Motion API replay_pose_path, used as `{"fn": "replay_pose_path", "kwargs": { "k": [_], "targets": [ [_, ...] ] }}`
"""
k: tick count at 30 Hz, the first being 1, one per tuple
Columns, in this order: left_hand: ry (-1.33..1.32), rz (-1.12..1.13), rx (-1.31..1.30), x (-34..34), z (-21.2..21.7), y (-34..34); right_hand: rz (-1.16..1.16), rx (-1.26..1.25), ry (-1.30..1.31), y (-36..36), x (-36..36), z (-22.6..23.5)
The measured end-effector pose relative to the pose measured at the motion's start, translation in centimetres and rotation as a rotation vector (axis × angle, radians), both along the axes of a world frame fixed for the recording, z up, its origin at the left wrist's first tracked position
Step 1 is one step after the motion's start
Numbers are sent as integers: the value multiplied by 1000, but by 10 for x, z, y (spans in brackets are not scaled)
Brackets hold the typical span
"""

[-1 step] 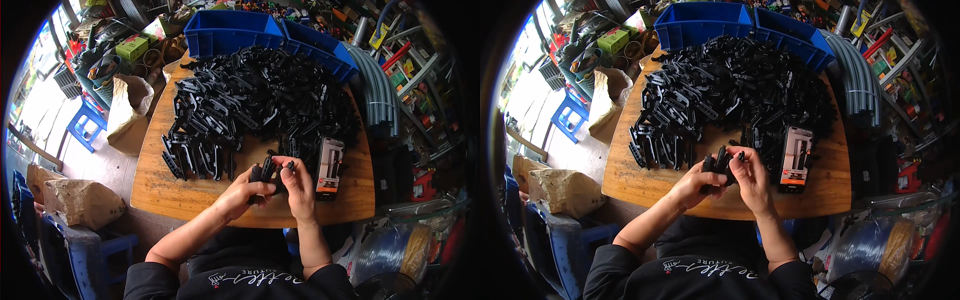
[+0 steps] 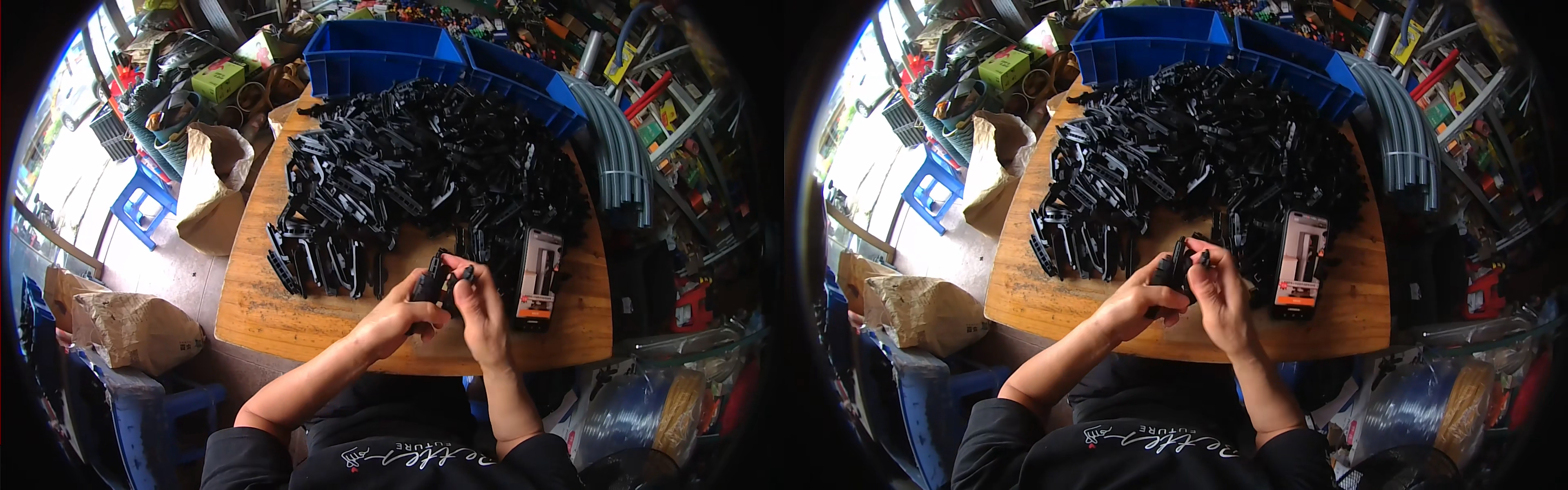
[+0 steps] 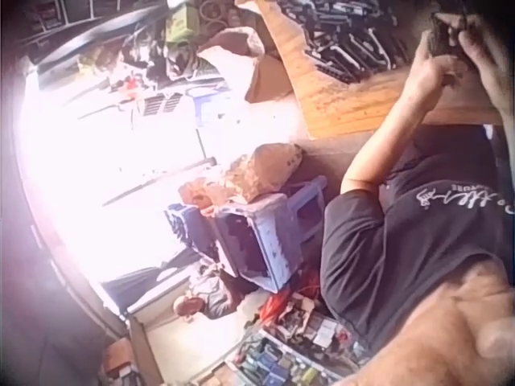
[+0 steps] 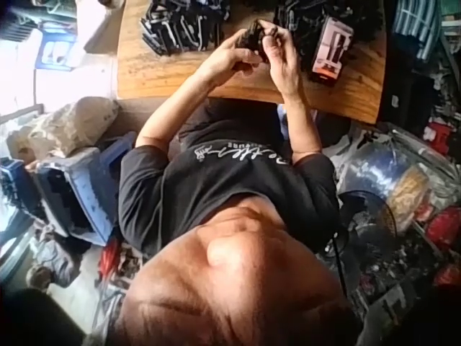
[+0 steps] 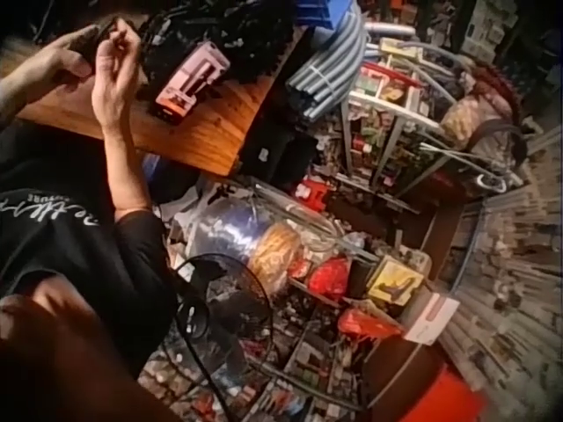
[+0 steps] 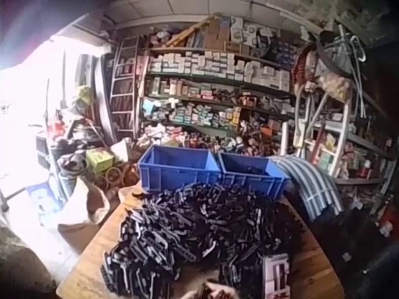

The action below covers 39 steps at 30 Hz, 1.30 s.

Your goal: Assembling small black plastic components at a workbench.

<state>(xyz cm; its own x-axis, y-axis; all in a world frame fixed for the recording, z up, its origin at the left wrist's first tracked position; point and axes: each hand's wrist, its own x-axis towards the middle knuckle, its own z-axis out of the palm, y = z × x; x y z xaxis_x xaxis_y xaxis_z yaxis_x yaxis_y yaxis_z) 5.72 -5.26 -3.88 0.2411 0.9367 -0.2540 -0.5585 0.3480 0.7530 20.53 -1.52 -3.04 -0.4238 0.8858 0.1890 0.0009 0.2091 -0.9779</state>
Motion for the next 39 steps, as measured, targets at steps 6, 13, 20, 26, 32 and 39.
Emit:
{"fn": "replay_pose_path", "kwargs": {
  "k": [6, 13, 20, 26, 32, 39],
  "targets": [
    [205, -65, 179, -1, 15, 23, 20, 127, -30, 1, -10, 14],
    [-221, -119, -9, -13, 21, 40, 156, -324, -7, 23, -2, 51],
    [918, 86, 627, -5, -5, 44, 3, -70, 80, 18, -22, 21],
    [1201, -261, 592, -36, 52, 39, -13, -585, 514, 40, -15, 19],
    [1902, 428, 626, -100, 28, 79, -167, -415, 904, 253, -4, 112],
    [1920, 387, 589, -98, 3, 104, -122, 48, 353, 266, 15, 158]
  ]
}}
